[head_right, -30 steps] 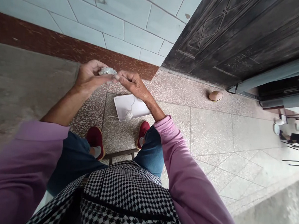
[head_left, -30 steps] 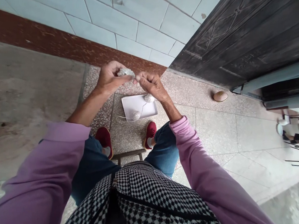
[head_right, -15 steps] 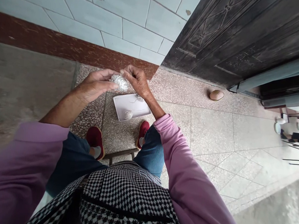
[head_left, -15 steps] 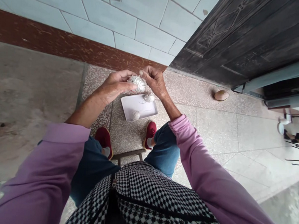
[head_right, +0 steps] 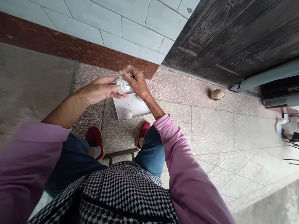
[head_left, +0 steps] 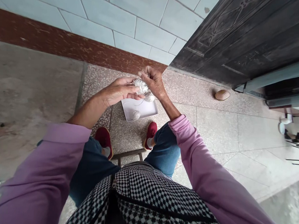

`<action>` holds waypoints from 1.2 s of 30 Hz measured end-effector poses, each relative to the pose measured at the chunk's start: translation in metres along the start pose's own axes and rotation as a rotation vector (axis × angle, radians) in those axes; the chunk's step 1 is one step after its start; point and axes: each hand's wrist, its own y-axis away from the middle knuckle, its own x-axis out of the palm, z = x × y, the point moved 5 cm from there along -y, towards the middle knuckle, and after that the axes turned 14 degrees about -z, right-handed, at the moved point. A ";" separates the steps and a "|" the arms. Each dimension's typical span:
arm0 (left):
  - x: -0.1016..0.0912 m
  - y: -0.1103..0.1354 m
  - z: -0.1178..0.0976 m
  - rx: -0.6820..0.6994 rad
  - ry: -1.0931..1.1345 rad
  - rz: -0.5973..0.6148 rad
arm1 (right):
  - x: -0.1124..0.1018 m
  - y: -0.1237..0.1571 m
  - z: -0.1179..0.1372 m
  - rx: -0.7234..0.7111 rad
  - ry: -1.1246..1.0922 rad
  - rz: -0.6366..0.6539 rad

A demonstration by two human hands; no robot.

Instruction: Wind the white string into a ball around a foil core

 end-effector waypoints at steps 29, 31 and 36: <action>-0.016 -0.006 -0.023 0.199 0.110 -0.334 | 0.011 -0.005 -0.011 -0.035 0.044 0.008; -0.027 -0.010 -0.023 0.237 0.071 -0.394 | 0.016 0.001 -0.007 -0.072 0.095 0.077; -0.048 -0.017 -0.026 0.314 -0.096 -0.520 | 0.026 0.024 0.009 -0.132 0.107 0.297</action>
